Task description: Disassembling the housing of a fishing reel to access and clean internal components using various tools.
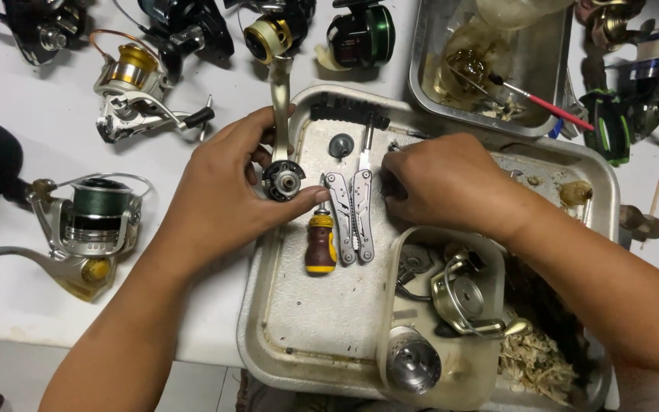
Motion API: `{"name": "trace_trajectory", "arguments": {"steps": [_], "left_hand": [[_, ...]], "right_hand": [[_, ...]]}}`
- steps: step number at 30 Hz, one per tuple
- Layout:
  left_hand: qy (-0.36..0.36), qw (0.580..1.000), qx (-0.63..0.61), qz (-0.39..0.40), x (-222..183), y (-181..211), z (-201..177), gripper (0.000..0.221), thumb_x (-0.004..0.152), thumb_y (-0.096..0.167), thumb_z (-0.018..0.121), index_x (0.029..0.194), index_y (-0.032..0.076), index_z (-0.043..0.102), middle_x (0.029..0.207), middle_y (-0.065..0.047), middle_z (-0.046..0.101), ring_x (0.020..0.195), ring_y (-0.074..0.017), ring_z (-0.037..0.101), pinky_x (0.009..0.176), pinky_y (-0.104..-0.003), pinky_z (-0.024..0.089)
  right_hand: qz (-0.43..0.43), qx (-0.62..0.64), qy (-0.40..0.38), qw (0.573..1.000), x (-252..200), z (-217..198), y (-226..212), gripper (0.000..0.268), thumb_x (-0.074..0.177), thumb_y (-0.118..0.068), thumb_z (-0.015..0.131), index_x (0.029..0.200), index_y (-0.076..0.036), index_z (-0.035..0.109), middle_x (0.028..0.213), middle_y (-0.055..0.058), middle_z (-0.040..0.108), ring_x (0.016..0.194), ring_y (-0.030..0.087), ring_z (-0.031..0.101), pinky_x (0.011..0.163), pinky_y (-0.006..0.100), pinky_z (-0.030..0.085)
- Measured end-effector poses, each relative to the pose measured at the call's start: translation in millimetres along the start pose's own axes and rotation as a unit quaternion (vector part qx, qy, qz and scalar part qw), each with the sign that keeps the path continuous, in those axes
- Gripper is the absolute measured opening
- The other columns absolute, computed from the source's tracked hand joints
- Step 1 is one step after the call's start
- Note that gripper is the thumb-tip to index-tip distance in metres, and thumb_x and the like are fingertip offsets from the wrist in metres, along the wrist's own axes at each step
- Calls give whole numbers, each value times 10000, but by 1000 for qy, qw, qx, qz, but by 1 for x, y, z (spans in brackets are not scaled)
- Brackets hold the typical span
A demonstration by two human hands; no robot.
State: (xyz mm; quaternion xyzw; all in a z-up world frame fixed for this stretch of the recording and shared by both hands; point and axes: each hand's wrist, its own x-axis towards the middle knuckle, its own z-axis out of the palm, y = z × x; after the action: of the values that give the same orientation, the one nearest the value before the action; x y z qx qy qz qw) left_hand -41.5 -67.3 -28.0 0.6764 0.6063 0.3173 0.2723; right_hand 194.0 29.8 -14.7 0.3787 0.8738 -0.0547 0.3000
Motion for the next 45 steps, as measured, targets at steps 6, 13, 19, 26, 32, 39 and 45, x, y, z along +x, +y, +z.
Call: {"name": "trace_trajectory", "arguments": {"steps": [6, 13, 19, 26, 32, 39, 45], "left_hand": [[-33, 998, -42, -33, 2, 6, -1, 860, 743, 406, 869, 1475, 158, 493, 1352, -88, 658, 1142, -221, 624, 941, -353, 542], [-38, 990, -85, -104, 6, 9, 1, 707, 690, 378, 915, 1303, 222, 600, 1058, 19, 715, 957, -104, 625, 830, -237, 483], [-72, 949, -231, -202, 11, 5, -2, 817, 799, 318, 745, 1531, 130, 436, 1265, 11, 757, 890, -117, 805, 934, -276, 599], [-77, 949, -281, -124, 11, -5, -8, 659, 827, 352, 703, 1445, 187, 542, 1427, -13, 652, 1304, -138, 597, 1087, -311, 494], [-107, 948, -245, -174, 16, 17, -8, 704, 778, 363, 696, 1456, 230, 561, 1471, -15, 613, 1285, -145, 587, 1057, -293, 464], [-148, 943, -220, -200, 27, 56, -1, 747, 743, 375, 640, 1476, 262, 545, 1510, -4, 599, 1330, -176, 585, 1038, -374, 497], [-209, 941, -234, -123, 64, 86, 50, 530, 886, 216, 651, 1414, 174, 640, 1089, 30, 684, 982, -84, 657, 879, -229, 551]], "right_hand": [[15, 32, -3, 999, 1, 2, -2, 258, 815, -412, 653, 948, -191, 661, 886, 51, 740, 802, 352, 701, 604, 473, 522], [17, 54, -1, 998, 0, 1, -2, 275, 812, -403, 651, 986, -190, 659, 917, 71, 745, 840, 373, 706, 637, 491, 532], [8, 76, 27, 997, -2, 5, 6, 182, 813, -373, 615, 945, -253, 653, 942, 56, 742, 893, 380, 692, 652, 516, 518], [-43, 143, 28, 988, -12, 2, 18, 178, 917, -350, 625, 792, -232, 670, 708, -31, 689, 634, 168, 619, 553, 349, 426], [-124, 277, 150, 941, -42, 12, 62, 68, 861, -242, 697, 830, -187, 722, 842, -43, 740, 744, 127, 672, 724, 332, 512], [34, 376, 256, 890, -117, 21, 104, 56, 844, -133, 790, 829, -133, 736, 791, -43, 707, 626, 91, 560, 628, 276, 447], [117, 478, 355, 795, -158, 66, 122, 179, 911, -55, 838, 892, -47, 661, 803, 21, 648, 735, 72, 556, 644, 226, 415]]}}
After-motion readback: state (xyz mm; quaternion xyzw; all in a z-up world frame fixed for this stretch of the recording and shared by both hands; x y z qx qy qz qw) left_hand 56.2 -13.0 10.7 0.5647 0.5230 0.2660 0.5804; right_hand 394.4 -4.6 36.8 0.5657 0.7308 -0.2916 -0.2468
